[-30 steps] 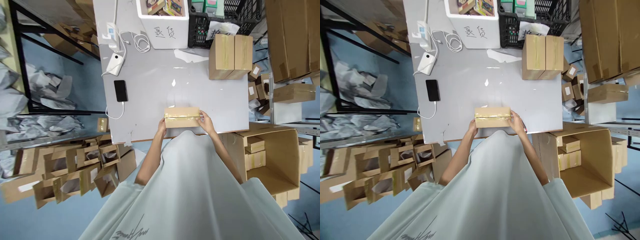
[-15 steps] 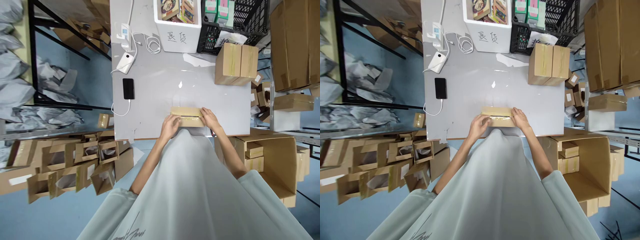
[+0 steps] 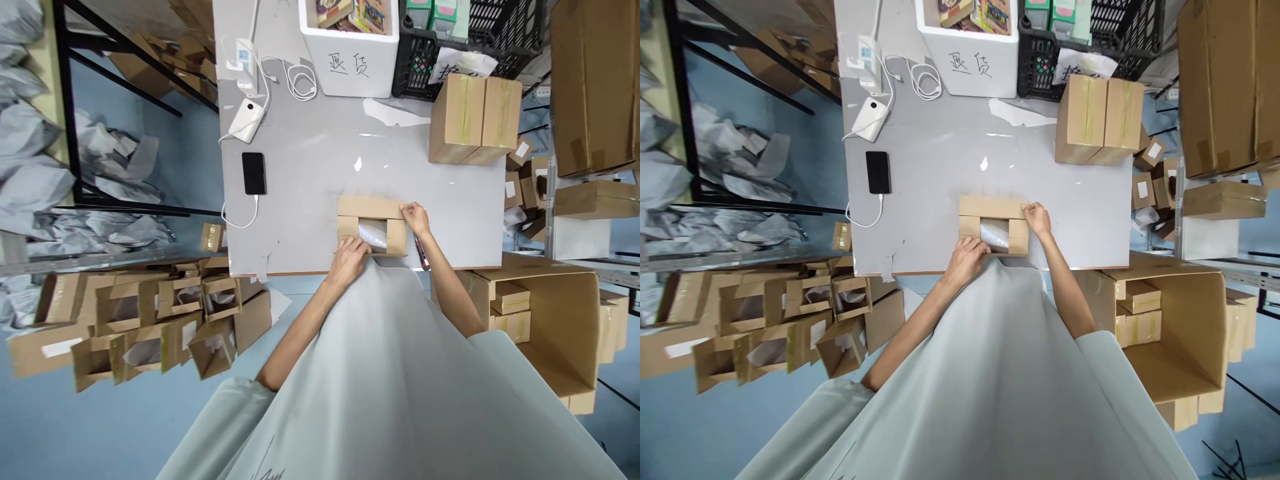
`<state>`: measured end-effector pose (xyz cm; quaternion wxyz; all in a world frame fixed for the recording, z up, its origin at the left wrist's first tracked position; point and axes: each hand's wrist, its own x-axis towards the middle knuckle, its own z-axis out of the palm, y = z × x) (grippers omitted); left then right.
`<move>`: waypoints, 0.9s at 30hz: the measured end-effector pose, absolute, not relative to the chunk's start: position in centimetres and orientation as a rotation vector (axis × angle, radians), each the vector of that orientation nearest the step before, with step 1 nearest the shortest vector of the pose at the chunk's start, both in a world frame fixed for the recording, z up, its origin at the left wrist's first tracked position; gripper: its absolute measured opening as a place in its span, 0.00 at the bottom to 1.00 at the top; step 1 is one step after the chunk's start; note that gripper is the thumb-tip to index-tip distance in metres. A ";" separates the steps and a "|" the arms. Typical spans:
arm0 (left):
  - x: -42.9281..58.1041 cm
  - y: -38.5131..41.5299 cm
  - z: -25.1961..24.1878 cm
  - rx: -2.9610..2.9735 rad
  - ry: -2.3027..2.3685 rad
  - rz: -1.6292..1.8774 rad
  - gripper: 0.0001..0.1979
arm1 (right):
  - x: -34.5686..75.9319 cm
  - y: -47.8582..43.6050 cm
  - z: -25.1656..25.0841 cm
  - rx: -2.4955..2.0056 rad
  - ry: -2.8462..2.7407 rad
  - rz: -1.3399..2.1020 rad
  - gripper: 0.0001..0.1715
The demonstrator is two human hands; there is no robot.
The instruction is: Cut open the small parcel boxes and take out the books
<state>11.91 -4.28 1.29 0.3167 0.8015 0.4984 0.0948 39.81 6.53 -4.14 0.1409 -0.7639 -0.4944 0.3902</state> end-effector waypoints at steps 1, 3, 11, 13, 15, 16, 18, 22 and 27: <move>11.9 -4.7 1.5 2.103 1.303 0.262 0.19 | 39.7 6.8 -4.7 -2.207 -1.356 1.143 0.20; 12.0 -5.6 1.8 2.079 1.307 0.269 0.19 | 39.5 7.3 -5.6 -2.211 -1.257 1.180 0.20; 12.0 -6.6 2.2 1.919 1.337 0.204 0.08 | 39.3 7.5 -4.0 -2.333 -1.426 1.055 0.19; 12.1 -6.1 2.4 1.872 1.316 0.207 0.14 | 38.9 6.6 -2.7 -2.322 -1.513 0.911 0.20; 12.3 -5.4 2.4 1.844 1.336 0.240 0.17 | 38.1 5.3 -1.3 -2.278 -1.618 0.754 0.19; 12.5 -5.0 2.4 1.840 1.351 0.258 0.17 | 37.7 4.6 -0.6 -2.241 -1.681 0.705 0.19; 12.8 -4.1 2.2 1.850 1.359 0.280 0.17 | 36.6 3.3 0.7 -2.126 -1.856 0.735 0.20; 13.0 -2.5 1.4 1.902 1.325 0.161 0.20 | 34.5 1.2 1.9 -1.946 -2.314 1.068 0.14; 12.6 -2.2 1.0 1.916 1.386 -0.123 0.11 | 33.5 -0.2 2.5 -2.117 -2.442 1.099 0.26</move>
